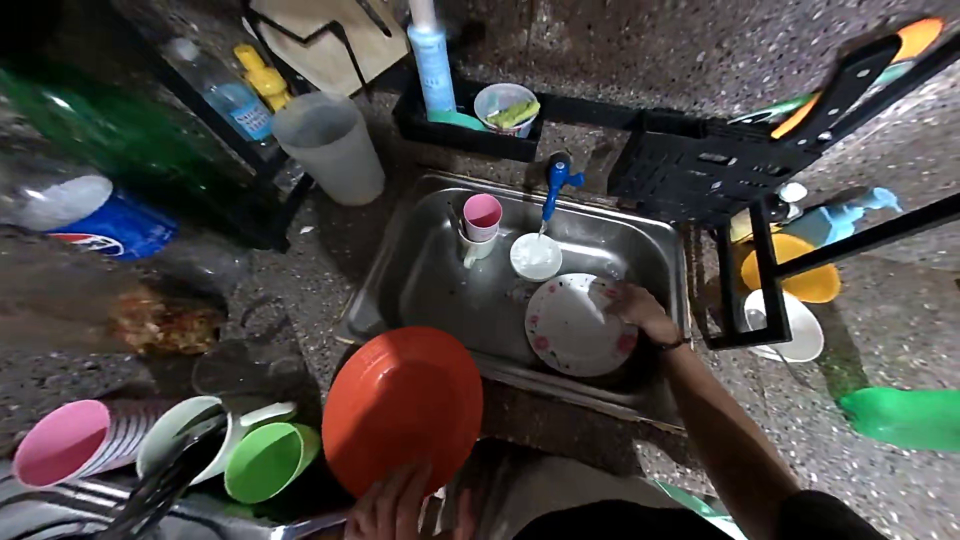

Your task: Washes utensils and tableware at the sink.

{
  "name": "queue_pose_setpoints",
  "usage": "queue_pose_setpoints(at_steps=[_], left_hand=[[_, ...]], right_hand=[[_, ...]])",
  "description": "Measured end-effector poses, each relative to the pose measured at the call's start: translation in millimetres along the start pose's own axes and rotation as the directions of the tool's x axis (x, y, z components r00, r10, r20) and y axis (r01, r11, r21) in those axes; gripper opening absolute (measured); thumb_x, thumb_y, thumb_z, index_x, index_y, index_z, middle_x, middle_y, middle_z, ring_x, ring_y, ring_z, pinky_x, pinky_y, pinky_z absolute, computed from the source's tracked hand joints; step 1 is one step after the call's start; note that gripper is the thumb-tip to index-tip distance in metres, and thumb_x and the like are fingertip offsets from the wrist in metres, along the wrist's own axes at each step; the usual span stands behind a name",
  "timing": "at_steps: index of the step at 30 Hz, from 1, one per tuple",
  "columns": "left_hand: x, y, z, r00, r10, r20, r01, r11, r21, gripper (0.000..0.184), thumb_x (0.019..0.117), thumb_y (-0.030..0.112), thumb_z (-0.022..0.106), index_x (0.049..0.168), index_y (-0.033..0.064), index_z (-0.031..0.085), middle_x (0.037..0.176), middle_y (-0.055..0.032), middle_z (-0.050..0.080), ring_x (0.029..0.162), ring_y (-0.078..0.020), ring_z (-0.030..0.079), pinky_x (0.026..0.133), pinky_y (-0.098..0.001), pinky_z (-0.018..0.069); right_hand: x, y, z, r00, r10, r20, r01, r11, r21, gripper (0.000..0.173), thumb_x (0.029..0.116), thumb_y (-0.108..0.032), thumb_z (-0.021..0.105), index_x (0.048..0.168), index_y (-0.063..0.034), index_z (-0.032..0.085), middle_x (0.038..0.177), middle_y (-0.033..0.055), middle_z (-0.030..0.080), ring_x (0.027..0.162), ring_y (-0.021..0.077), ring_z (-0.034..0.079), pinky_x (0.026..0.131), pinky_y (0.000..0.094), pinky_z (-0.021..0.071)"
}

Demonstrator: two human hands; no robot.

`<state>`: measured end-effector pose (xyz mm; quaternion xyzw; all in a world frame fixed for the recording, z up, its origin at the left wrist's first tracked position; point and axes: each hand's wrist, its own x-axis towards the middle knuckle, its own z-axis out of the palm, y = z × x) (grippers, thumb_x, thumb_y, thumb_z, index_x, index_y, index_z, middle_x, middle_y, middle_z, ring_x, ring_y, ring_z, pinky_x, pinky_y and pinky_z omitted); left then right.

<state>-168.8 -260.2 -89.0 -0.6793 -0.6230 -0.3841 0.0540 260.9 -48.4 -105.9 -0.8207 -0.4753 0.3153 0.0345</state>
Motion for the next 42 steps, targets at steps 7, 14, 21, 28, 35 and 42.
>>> queue_pose_setpoints(at_steps=[7,14,21,28,35,42], left_hand=[[104.7,63.6,51.8,0.991,0.117,0.06,-0.087,0.925,-0.371,0.038,0.0957,0.038,0.062,0.113,0.0055,0.071,0.109,-0.0143,0.07,0.107,-0.0255,0.065,0.095,-0.0402,0.053],[172.0,117.1,158.7,0.726,-0.079,0.683,0.511,0.726,-0.46,0.065,0.0966,0.032,0.07,0.145,-0.004,0.048,0.142,-0.0252,0.056,0.131,-0.0334,0.057,0.11,-0.0465,0.0474],[176.8,126.4,261.8,0.503,-0.221,0.836,0.858,0.007,-0.514,0.037,0.1088,0.02,0.051,0.133,-0.0066,0.056,0.128,-0.0215,0.063,0.114,-0.0243,0.064,0.1,-0.042,0.0535],[185.7,120.1,265.0,0.596,-0.482,0.642,0.777,0.146,-0.612,0.047,0.1097,0.012,0.046,0.152,-0.0072,0.038,0.141,-0.0303,0.055,0.129,-0.0312,0.057,0.11,-0.0432,0.0443],[181.7,118.8,272.5,0.661,-0.437,0.61,0.717,0.126,-0.686,0.041,0.1093,0.011,0.045,0.146,-0.0074,0.047,0.133,-0.0256,0.061,0.119,-0.0227,0.062,0.104,-0.0372,0.0498],[186.1,114.1,267.4,0.625,-0.58,0.523,0.698,0.116,-0.706,0.043,0.1114,0.014,0.041,0.149,-0.0062,0.041,0.137,-0.0261,0.058,0.122,-0.0244,0.06,0.106,-0.0387,0.0489]], right_hand=[[-35.5,-8.4,-45.4,0.988,-0.147,-0.044,0.15,0.983,0.106,0.052,0.098,-0.02,0.068,0.146,-0.0052,0.052,0.135,0.0268,0.06,0.127,0.0414,0.058,0.107,0.0615,0.044],[-60.2,8.0,-85.8,0.899,-0.119,-0.422,0.317,0.842,0.437,0.041,0.1037,-0.014,0.059,0.143,-0.0016,0.053,0.12,0.0187,0.068,0.106,0.0197,0.067,0.095,0.0393,0.0551],[-22.2,-19.7,-49.1,0.914,-0.053,-0.402,0.342,0.634,0.693,0.038,0.1087,-0.017,0.049,0.142,0.0014,0.053,0.125,0.0158,0.066,0.106,0.0145,0.066,0.093,0.0328,0.056],[33.7,-66.2,1.3,0.859,-0.269,-0.436,0.153,0.947,-0.283,0.07,0.1047,-0.038,0.042,0.163,-0.004,0.024,0.165,0.033,0.021,0.152,0.0525,0.023,0.121,0.0667,0.0205],[65.1,-117.4,61.6,0.599,-0.678,-0.425,0.62,0.729,-0.29,0.068,0.1074,-0.048,0.032,0.16,-0.0046,0.036,0.166,0.0284,0.024,0.156,0.0476,0.018,0.127,0.0597,0.016],[-7.2,-84.6,69.2,0.554,-0.828,-0.091,0.788,0.557,-0.262,0.054,0.1098,-0.031,0.036,0.159,-0.0083,0.039,0.166,0.0072,0.037,0.156,0.0272,0.027,0.127,0.0551,0.0197]])
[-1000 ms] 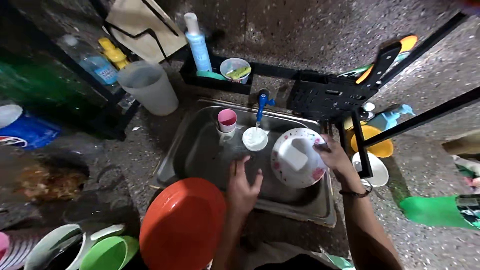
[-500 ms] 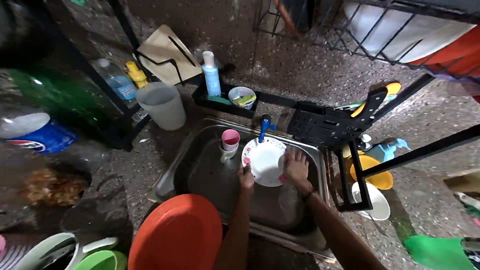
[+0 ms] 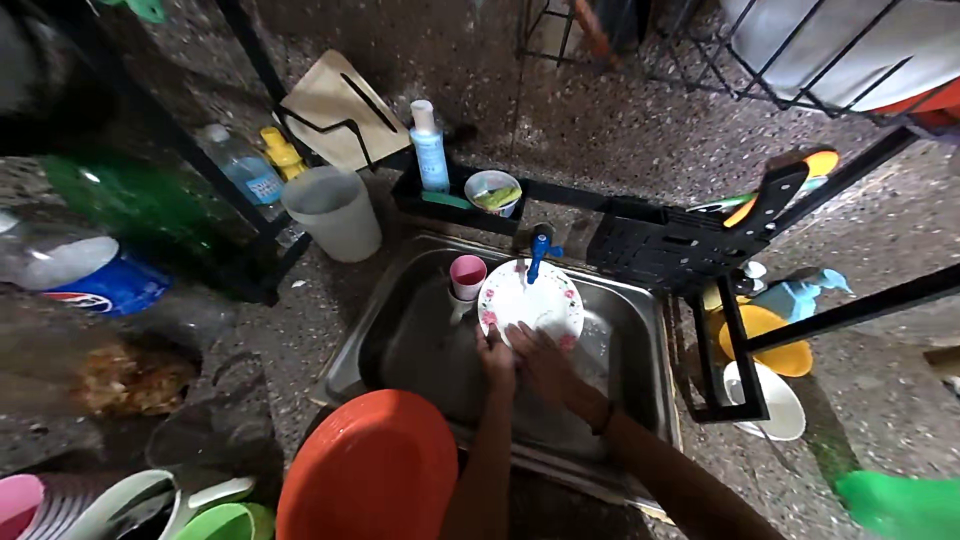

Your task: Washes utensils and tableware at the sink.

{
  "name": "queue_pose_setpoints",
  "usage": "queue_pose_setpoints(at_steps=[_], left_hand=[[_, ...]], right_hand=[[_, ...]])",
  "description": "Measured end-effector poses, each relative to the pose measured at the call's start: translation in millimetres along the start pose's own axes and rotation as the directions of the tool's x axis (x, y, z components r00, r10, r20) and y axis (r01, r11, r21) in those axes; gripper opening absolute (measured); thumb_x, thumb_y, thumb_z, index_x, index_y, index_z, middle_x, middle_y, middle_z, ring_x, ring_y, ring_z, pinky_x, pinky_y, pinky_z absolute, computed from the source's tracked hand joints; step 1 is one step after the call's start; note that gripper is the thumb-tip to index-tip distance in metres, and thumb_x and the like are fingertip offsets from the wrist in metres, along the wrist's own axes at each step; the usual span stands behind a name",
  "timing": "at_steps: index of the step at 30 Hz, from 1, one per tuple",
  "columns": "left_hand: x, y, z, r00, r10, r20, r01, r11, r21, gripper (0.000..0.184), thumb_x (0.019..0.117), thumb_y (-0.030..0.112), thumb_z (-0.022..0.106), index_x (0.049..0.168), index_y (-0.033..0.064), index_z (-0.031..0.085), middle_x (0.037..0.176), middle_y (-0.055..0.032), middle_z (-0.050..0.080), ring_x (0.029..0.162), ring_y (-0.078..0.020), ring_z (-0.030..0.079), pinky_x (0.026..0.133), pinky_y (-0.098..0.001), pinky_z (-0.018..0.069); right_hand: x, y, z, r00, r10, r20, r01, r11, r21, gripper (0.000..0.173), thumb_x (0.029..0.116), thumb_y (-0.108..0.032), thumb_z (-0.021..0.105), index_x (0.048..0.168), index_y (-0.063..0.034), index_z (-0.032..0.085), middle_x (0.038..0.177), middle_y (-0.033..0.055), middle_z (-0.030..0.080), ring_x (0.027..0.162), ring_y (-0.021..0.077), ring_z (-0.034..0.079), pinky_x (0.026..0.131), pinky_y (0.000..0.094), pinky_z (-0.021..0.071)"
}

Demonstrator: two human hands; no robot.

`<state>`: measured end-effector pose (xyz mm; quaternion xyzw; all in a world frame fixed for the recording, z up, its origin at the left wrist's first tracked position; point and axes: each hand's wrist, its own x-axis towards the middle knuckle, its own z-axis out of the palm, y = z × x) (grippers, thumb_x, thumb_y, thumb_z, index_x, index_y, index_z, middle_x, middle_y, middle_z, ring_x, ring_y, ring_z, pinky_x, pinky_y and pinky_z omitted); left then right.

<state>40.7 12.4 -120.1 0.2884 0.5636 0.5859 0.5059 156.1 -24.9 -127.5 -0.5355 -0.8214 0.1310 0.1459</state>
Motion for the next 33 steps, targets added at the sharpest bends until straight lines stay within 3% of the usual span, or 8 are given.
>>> queue_pose_setpoints(at_steps=[3,7,13,15,21,28,30,33], left_hand=[[-0.6,-2.9,2.3,0.997,0.06,-0.05,-0.059,0.998,0.021,0.042,0.1104,0.011,0.042,0.146,-0.0103,0.044,0.136,-0.0286,0.059,0.123,-0.025,0.061,0.106,-0.0373,0.0484],[-6.7,-2.6,8.8,0.998,0.026,0.064,-0.031,0.996,0.082,0.041,0.1099,0.01,0.044,0.146,-0.0102,0.045,0.132,-0.0297,0.06,0.119,-0.0264,0.062,0.104,-0.0379,0.049],[-4.2,0.6,1.9,0.995,0.011,0.1,-0.016,0.999,0.043,0.043,0.1104,0.013,0.043,0.148,-0.0076,0.043,0.139,-0.0278,0.056,0.126,-0.0262,0.058,0.109,-0.0383,0.0456],[-5.0,-0.8,1.6,0.995,-0.015,0.094,0.011,0.999,0.046,0.043,0.1106,0.014,0.043,0.149,-0.0068,0.043,0.137,-0.0278,0.058,0.122,-0.0266,0.06,0.106,-0.0397,0.0481],[-2.3,5.3,-4.3,1.0,-0.024,-0.006,0.024,1.0,0.015,0.048,0.1111,0.012,0.042,0.154,-0.0079,0.033,0.15,-0.0298,0.047,0.137,-0.03,0.051,0.115,-0.0391,0.0399],[-1.1,-5.7,4.7,0.994,0.103,0.023,-0.105,0.988,0.111,0.042,0.1109,0.011,0.04,0.148,-0.0091,0.042,0.139,-0.0303,0.056,0.122,-0.0307,0.06,0.102,-0.0426,0.0501],[-2.6,-3.0,4.7,0.994,0.096,0.053,-0.101,0.989,0.11,0.043,0.1111,0.011,0.04,0.149,-0.0097,0.04,0.143,-0.0304,0.054,0.132,-0.0313,0.056,0.111,-0.042,0.0445],[-4.5,1.3,0.4,0.993,0.112,0.042,-0.117,0.985,0.126,0.043,0.1109,0.011,0.041,0.148,-0.0103,0.041,0.144,-0.0298,0.054,0.134,-0.0303,0.055,0.115,-0.04,0.0416]], right_hand=[[-29.3,30.4,-14.8,0.985,0.162,-0.057,-0.168,0.975,-0.143,0.053,0.1106,-0.037,0.035,0.153,-0.0082,0.049,0.161,0.0118,0.044,0.154,0.0352,0.03,0.126,0.0623,0.0165],[-19.9,72.6,-51.5,0.946,0.312,-0.084,-0.324,0.91,-0.259,0.062,0.1069,-0.044,0.035,0.16,-0.0129,0.039,0.169,0.015,0.026,0.158,0.0412,0.012,0.126,0.0662,0.0045],[15.9,47.7,-35.6,0.972,0.233,-0.043,-0.237,0.95,-0.204,0.074,0.1058,-0.058,0.032,0.163,-0.0101,0.03,0.17,0.0185,0.022,0.159,0.0403,0.011,0.125,0.0672,0.0042],[16.1,34.6,-11.7,0.994,0.028,-0.101,-0.04,0.992,-0.119,0.059,0.1088,-0.046,0.034,0.159,-0.0149,0.042,0.165,0.0197,0.035,0.155,0.044,0.025,0.124,0.0664,0.0187],[-21.2,-24.3,-15.8,0.995,-0.05,0.081,0.047,0.998,0.033,0.054,0.1094,-0.029,0.04,0.155,0.0005,0.043,0.16,0.0193,0.043,0.153,0.0336,0.034,0.128,0.0492,0.0208],[-38.8,23.1,-25.4,0.924,0.382,-0.013,-0.379,0.912,-0.155,0.059,0.1085,-0.045,0.033,0.154,-0.0107,0.049,0.164,0.01,0.039,0.156,0.0412,0.021,0.127,0.0601,0.015],[-39.9,0.2,-21.1,0.931,0.364,0.026,-0.357,0.923,-0.143,0.066,0.1074,-0.049,0.038,0.152,-0.0014,0.048,0.162,0.0208,0.04,0.154,0.0471,0.024,0.125,0.0626,0.0173],[-50.4,-19.9,-19.7,0.966,0.24,0.098,-0.235,0.97,-0.057,0.066,0.1067,-0.047,0.044,0.155,-0.0025,0.043,0.161,0.0206,0.04,0.153,0.0382,0.032,0.126,0.0549,0.0217]])
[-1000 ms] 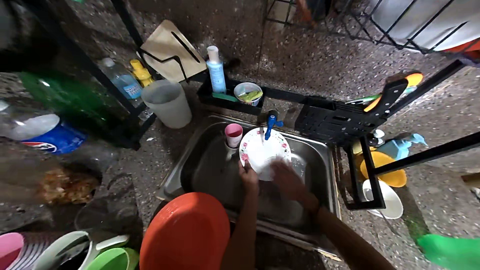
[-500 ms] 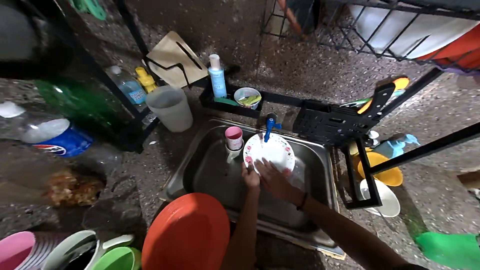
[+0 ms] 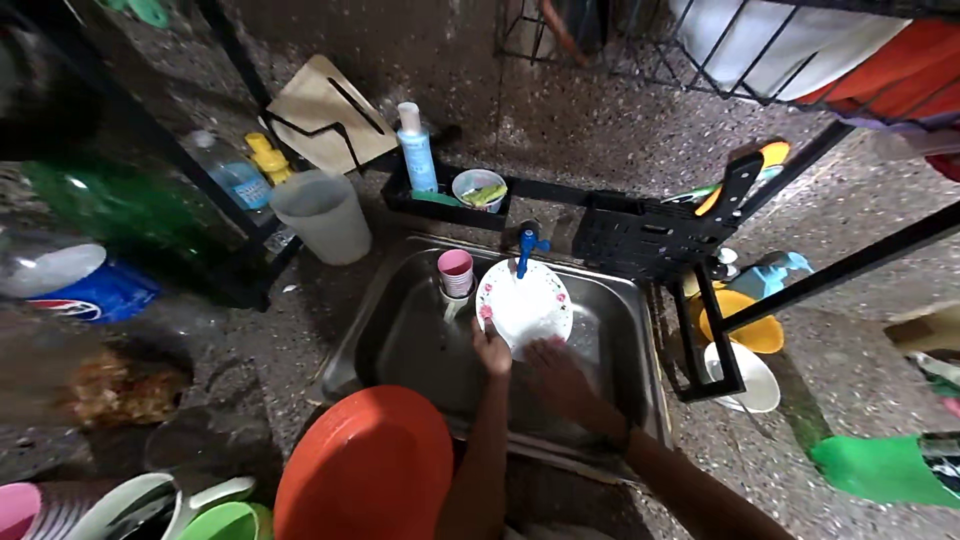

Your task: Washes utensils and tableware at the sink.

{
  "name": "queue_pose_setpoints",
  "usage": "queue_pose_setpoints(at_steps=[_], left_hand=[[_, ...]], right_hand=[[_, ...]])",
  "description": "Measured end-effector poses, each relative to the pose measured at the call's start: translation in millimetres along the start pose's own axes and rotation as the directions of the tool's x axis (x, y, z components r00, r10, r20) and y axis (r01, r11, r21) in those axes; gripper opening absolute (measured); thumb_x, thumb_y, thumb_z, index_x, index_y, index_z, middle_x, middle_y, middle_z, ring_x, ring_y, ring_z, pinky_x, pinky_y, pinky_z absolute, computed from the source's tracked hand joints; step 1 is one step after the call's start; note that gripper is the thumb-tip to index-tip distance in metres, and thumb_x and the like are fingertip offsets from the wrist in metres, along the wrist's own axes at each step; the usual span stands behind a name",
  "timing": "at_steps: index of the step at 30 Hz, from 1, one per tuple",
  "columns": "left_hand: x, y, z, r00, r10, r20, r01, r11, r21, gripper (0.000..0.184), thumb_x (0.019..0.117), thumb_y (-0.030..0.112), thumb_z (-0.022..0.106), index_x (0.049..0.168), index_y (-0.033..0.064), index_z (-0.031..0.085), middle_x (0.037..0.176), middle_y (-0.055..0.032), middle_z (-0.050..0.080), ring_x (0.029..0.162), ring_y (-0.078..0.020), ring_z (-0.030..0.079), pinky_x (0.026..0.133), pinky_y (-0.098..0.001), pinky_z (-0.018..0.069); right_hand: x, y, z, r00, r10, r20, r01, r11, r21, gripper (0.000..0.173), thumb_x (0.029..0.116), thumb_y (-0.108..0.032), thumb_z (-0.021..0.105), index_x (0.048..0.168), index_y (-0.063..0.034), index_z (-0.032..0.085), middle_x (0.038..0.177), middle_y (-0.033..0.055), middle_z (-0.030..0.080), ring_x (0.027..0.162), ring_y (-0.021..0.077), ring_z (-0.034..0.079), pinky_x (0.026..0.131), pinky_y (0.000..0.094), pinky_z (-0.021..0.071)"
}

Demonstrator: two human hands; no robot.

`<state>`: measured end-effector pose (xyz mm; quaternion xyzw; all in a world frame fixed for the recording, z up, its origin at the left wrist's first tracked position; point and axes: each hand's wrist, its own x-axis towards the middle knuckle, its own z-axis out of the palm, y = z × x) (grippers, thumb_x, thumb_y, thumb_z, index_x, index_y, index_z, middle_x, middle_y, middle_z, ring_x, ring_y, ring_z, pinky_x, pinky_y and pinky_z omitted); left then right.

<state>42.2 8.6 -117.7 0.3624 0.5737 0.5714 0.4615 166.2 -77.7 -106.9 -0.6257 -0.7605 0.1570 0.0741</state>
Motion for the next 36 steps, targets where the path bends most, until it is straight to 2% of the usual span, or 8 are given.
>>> queue_pose_setpoints(at_steps=[7,12,15,19,22,26,30,36], left_hand=[[-2.3,-4.6,0.4,0.997,0.069,0.035,-0.069,0.997,0.017,0.041,0.1103,0.01,0.042,0.145,-0.0106,0.046,0.144,-0.0294,0.054,0.136,-0.0293,0.054,0.116,-0.0388,0.0408],[-1.2,-1.3,0.5,0.994,0.098,0.04,-0.1,0.995,0.031,0.043,0.111,0.011,0.04,0.149,-0.011,0.041,0.146,-0.0294,0.052,0.137,-0.0292,0.053,0.117,-0.038,0.0397],[0.5,0.0,-3.4,0.995,0.099,0.023,-0.099,0.995,0.004,0.042,0.111,0.011,0.039,0.147,-0.0102,0.043,0.145,-0.028,0.054,0.135,-0.027,0.054,0.116,-0.037,0.0412],[0.6,-4.0,-2.9,0.995,0.094,-0.015,-0.093,0.993,0.071,0.039,0.1111,0.013,0.041,0.141,-0.0097,0.052,0.135,-0.0277,0.061,0.127,-0.0278,0.061,0.112,-0.0394,0.0454],[-3.2,0.3,-5.7,0.999,0.05,-0.015,-0.047,0.983,0.178,0.041,0.1119,0.014,0.038,0.141,-0.0119,0.051,0.13,-0.0324,0.061,0.122,-0.0346,0.062,0.109,-0.0448,0.0462],[-0.3,-2.2,-6.4,0.999,-0.023,-0.045,0.03,0.986,0.164,0.038,0.1101,0.018,0.048,0.131,-0.0131,0.055,0.116,-0.0293,0.065,0.105,-0.0297,0.065,0.098,-0.0428,0.0512],[-4.7,-1.4,-12.1,0.957,-0.205,0.206,0.162,0.965,0.209,0.042,0.0929,0.005,0.073,0.128,-0.0128,0.059,0.12,-0.0261,0.068,0.112,-0.0296,0.065,0.102,-0.0436,0.0511],[-4.3,-6.2,-6.5,0.895,-0.276,0.35,0.193,0.948,0.253,0.055,0.089,0.007,0.077,0.137,-0.0067,0.054,0.123,-0.0235,0.066,0.114,-0.028,0.064,0.101,-0.0438,0.0523]], right_hand=[[9.3,27.5,-7.0,0.991,0.117,0.062,-0.114,0.992,-0.061,0.055,0.1093,-0.038,0.036,0.147,-0.0011,0.053,0.159,0.0199,0.044,0.152,0.0362,0.034,0.125,0.0524,0.0258],[5.9,18.4,-19.2,0.975,0.208,0.081,-0.219,0.96,0.174,0.044,0.1094,-0.035,0.044,0.136,-0.0083,0.066,0.137,0.0153,0.065,0.131,0.032,0.059,0.113,0.0516,0.0429],[18.6,31.0,-25.8,0.918,0.396,-0.011,-0.383,0.894,0.235,0.041,0.1056,-0.032,0.051,0.138,-0.01,0.062,0.133,0.0146,0.066,0.128,0.0324,0.06,0.108,0.0528,0.0485],[17.5,35.8,-12.5,0.983,0.133,-0.124,-0.122,0.988,0.094,0.035,0.1037,-0.037,0.054,0.121,-0.0126,0.073,0.133,0.0143,0.064,0.132,0.033,0.055,0.109,0.0494,0.0473],[18.2,36.8,-10.2,0.872,0.139,-0.468,-0.116,0.99,0.079,0.043,0.0997,-0.04,0.056,0.127,-0.0098,0.071,0.132,0.0244,0.063,0.127,0.0454,0.056,0.103,0.0602,0.0452],[17.8,37.5,-34.4,0.646,0.698,-0.31,-0.406,0.657,0.635,0.063,0.0972,-0.04,0.062,0.147,-0.0019,0.051,0.136,0.0222,0.06,0.126,0.0352,0.058,0.107,0.0522,0.048],[-3.6,39.4,-43.3,0.784,0.619,-0.05,-0.23,0.364,0.903,0.034,0.1059,-0.024,0.055,0.129,-0.0001,0.062,0.098,0.0125,0.072,0.08,0.0183,0.072,0.071,0.0387,0.0624],[-53.2,28.9,-29.1,0.76,0.634,-0.144,-0.105,0.338,0.935,0.029,0.1058,-0.015,0.054,0.129,0.0008,0.061,0.1,0.0109,0.075,0.075,0.0183,0.074,0.062,0.0373,0.0648]])
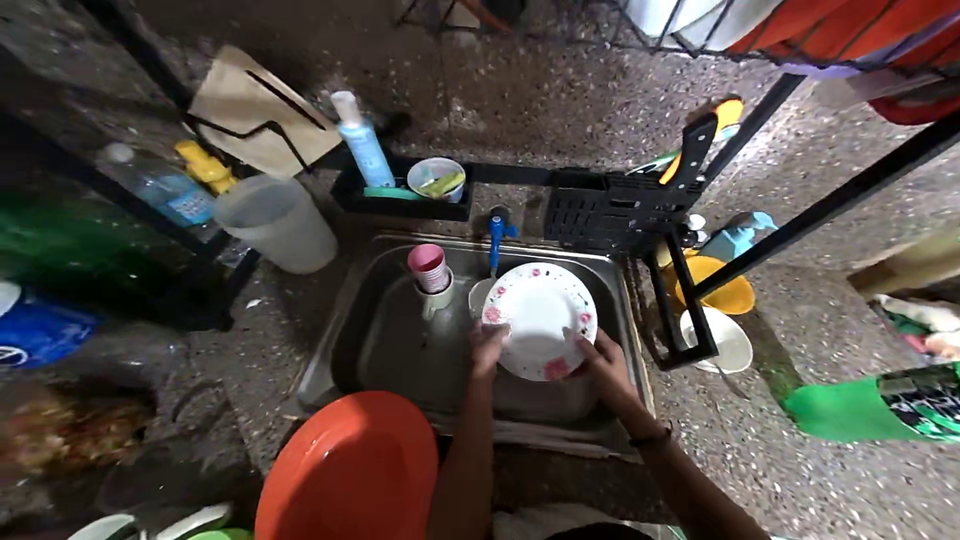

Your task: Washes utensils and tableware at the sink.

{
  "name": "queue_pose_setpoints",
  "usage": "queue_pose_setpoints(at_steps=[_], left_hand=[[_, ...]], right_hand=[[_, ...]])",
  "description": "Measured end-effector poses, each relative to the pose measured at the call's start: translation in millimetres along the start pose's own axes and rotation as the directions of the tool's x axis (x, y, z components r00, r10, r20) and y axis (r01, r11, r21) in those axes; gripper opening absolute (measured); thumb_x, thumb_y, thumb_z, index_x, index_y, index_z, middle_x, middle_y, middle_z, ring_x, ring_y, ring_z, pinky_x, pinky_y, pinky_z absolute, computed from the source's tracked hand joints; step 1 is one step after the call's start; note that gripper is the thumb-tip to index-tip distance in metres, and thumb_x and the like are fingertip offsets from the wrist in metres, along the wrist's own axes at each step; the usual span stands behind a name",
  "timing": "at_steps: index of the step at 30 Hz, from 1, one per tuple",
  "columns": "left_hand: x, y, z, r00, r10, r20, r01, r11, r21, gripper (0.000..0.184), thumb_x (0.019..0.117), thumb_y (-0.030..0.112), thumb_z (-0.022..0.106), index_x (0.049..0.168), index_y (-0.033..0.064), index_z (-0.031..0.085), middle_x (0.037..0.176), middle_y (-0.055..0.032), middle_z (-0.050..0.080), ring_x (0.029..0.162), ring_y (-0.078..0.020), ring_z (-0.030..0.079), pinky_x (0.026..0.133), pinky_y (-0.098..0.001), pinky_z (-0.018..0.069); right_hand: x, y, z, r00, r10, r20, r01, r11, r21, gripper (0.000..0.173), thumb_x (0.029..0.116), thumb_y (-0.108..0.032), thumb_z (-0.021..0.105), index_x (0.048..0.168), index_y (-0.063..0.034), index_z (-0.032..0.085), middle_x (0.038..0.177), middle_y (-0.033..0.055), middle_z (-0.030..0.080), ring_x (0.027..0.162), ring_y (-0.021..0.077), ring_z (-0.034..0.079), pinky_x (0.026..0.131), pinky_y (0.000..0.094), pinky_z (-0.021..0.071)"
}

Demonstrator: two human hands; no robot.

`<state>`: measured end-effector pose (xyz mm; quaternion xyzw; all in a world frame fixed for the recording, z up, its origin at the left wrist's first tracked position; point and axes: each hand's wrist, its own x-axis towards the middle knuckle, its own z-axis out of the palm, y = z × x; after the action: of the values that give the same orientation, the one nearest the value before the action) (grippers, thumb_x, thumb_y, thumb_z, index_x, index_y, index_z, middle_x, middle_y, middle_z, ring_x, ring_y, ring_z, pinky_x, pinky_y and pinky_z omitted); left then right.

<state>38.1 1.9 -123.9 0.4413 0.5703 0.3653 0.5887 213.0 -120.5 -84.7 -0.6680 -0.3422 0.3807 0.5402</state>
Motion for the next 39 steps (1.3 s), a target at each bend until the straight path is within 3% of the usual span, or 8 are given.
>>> queue_pose_setpoints(at_steps=[5,8,12,19,26,31,35,39], left_hand=[[3.3,3.9,-0.9,0.984,-0.124,0.125,0.146,0.971,-0.187,0.055,0.1119,0.039,0.037,0.151,0.0008,0.043,0.147,-0.024,0.052,0.131,-0.0328,0.055,0.106,-0.0513,0.0476],[-1.7,23.6,-4.7,0.95,-0.235,0.208,0.312,0.767,-0.56,0.074,0.1082,0.06,0.013,0.153,0.0063,0.036,0.144,-0.0218,0.05,0.125,-0.0349,0.055,0.099,-0.0542,0.0486],[-7.3,22.2,-12.1,0.972,-0.076,0.222,0.23,0.499,-0.836,0.038,0.1071,0.028,0.029,0.114,0.0045,0.058,0.095,-0.0118,0.071,0.086,-0.0224,0.071,0.074,-0.0415,0.0612],[7.8,3.7,-11.4,0.997,0.073,0.01,-0.046,0.728,-0.684,0.047,0.1033,-0.001,0.04,0.15,0.0002,0.037,0.135,-0.0188,0.057,0.115,-0.0224,0.063,0.095,-0.0422,0.0554],[18.4,1.2,-13.2,0.958,0.058,-0.28,-0.218,0.782,-0.584,0.039,0.1098,0.008,0.042,0.147,-0.0047,0.047,0.144,-0.0226,0.054,0.129,-0.0246,0.057,0.108,-0.0408,0.0485],[18.7,-1.9,-10.5,0.929,0.019,-0.371,-0.239,0.795,-0.557,0.036,0.1098,0.009,0.044,0.142,-0.0066,0.051,0.14,-0.0232,0.057,0.127,-0.0249,0.058,0.108,-0.0406,0.0479],[20.7,-7.1,-10.2,0.923,-0.053,-0.38,-0.194,0.79,-0.582,0.037,0.1113,0.012,0.04,0.143,-0.0041,0.048,0.138,-0.023,0.056,0.123,-0.0264,0.058,0.104,-0.0438,0.05],[11.3,0.5,-7.7,0.929,-0.196,-0.313,0.003,0.852,-0.524,0.042,0.1124,0.025,0.041,0.142,-0.0026,0.052,0.141,-0.024,0.056,0.129,-0.0308,0.055,0.109,-0.0492,0.0456]], right_hand=[[-27.1,8.1,-0.7,0.967,-0.253,-0.013,0.245,0.95,-0.195,0.028,0.1034,-0.018,0.057,0.12,0.0015,0.067,0.094,0.0075,0.075,0.077,0.0119,0.074,0.068,0.0327,0.0646],[-21.1,9.5,-11.1,0.846,-0.521,0.116,0.523,0.764,-0.378,0.033,0.1017,-0.013,0.055,0.127,-0.0002,0.071,0.125,0.0115,0.073,0.111,0.0161,0.072,0.098,0.0351,0.0589],[9.7,17.5,-24.6,0.775,-0.596,0.208,0.581,0.545,-0.604,0.041,0.0936,-0.006,0.055,0.127,-0.0181,0.075,0.146,0.0145,0.06,0.124,0.0367,0.062,0.103,0.0502,0.0523],[32.7,3.5,-28.0,0.981,-0.189,0.051,0.145,0.532,-0.834,0.09,0.0868,-0.022,0.076,0.163,-0.0111,0.03,0.151,0.0255,0.051,0.131,0.0487,0.055,0.107,0.0625,0.0444],[30.2,10.6,-32.6,0.979,-0.114,0.17,0.204,0.511,-0.835,0.03,0.0992,-0.022,0.062,0.124,-0.0112,0.074,0.121,0.0156,0.072,0.121,0.0383,0.063,0.107,0.0579,0.0467],[33.8,12.5,-29.8,0.98,-0.127,0.15,0.196,0.677,-0.709,0.031,0.1039,-0.026,0.054,0.118,-0.0079,0.075,0.11,0.0149,0.075,0.107,0.0311,0.07,0.097,0.0548,0.0533],[35.0,8.8,-16.9,0.979,0.072,0.191,-0.035,0.981,-0.191,0.045,0.1104,-0.033,0.042,0.133,0.0002,0.061,0.109,0.0117,0.075,0.094,0.0191,0.073,0.085,0.0374,0.0604],[28.9,3.5,-0.5,0.959,0.133,0.249,-0.16,0.983,0.09,0.042,0.1083,-0.03,0.05,0.135,0.0014,0.056,0.107,0.0137,0.072,0.093,0.0239,0.073,0.081,0.041,0.0622]])
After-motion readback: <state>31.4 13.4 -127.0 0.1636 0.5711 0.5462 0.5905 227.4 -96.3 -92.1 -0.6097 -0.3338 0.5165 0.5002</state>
